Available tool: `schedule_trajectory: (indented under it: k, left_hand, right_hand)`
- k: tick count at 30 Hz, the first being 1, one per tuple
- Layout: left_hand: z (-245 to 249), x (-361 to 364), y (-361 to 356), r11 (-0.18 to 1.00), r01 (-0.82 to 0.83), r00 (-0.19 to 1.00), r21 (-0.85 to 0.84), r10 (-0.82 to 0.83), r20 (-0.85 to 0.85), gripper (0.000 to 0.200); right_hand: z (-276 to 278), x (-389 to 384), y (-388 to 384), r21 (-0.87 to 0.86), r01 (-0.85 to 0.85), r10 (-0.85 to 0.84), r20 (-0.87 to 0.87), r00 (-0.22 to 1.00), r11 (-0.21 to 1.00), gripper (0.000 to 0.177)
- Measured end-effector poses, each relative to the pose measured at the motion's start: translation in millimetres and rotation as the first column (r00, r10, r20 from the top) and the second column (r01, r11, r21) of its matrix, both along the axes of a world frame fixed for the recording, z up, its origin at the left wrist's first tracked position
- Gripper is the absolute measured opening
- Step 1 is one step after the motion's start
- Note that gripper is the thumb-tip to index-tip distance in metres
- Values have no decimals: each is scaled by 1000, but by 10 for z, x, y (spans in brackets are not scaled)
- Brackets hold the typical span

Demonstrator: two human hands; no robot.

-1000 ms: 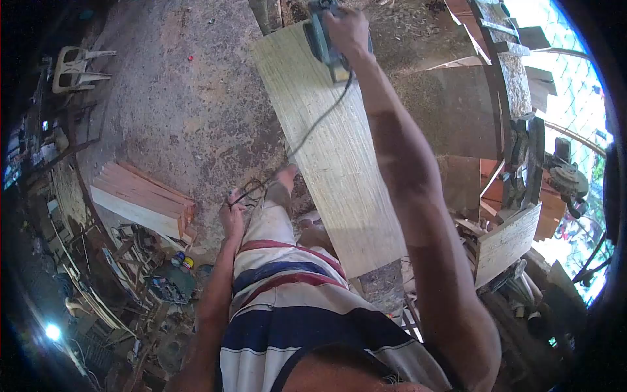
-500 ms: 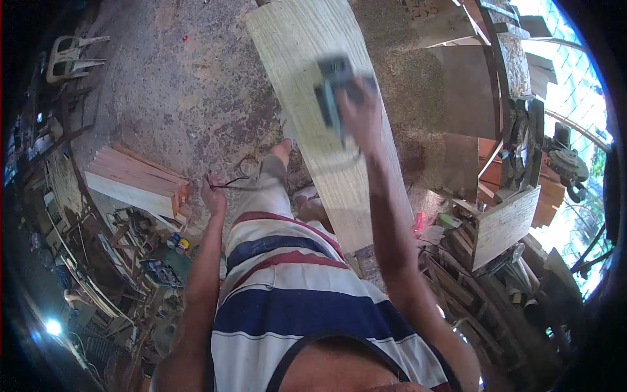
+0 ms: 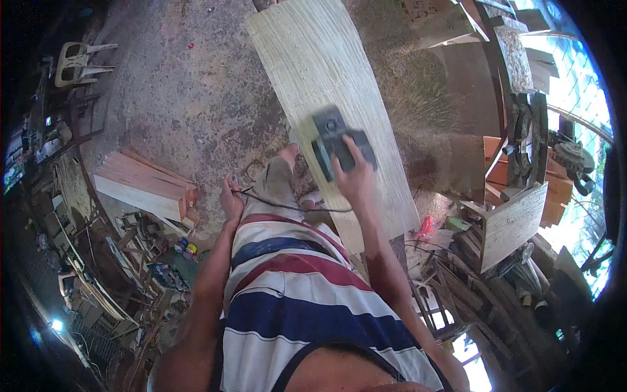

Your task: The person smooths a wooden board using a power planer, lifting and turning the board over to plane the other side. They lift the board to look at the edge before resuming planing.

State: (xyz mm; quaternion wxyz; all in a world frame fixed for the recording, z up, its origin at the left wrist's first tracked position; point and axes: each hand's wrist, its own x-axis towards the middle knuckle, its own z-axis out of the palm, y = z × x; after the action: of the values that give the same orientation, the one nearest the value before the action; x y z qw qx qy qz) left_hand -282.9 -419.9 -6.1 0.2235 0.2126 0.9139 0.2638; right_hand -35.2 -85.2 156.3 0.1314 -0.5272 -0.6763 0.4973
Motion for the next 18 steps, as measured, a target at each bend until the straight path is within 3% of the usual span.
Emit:
schedule_trajectory:
  k: [1,3,7,9,13,15,18]
  left_hand:
    - [-24,-32,-1,999,-14,1000,41,14,-8,38]
    - [-72,-115,33,991,-47,998,127,50,-23,39]
    - [-49,-258,181,983,-162,987,84,160,34,44]
    - [113,-230,341,971,-228,973,66,225,54,46]
    - [108,-270,353,960,-226,967,166,200,160,47]
    - [156,-309,459,951,-248,958,187,211,195,46]
    - [127,-380,526,970,-236,963,53,226,145,47]
  right_hand:
    - [-68,-204,214,12,-13,13,-11,1000,1000,55]
    - [-331,-628,639,216,-26,35,-38,999,976,59]
    - [-389,-1552,1543,197,-28,23,30,999,980,57]
    - [-460,-1868,1891,282,-9,15,-18,1000,959,54]
    - [-326,-2369,2503,284,-54,57,-1,998,957,55]
    - [-585,-2655,2827,475,-34,45,-12,999,879,52]
    - [-573,-2943,3186,432,-74,84,-4,996,899,44]
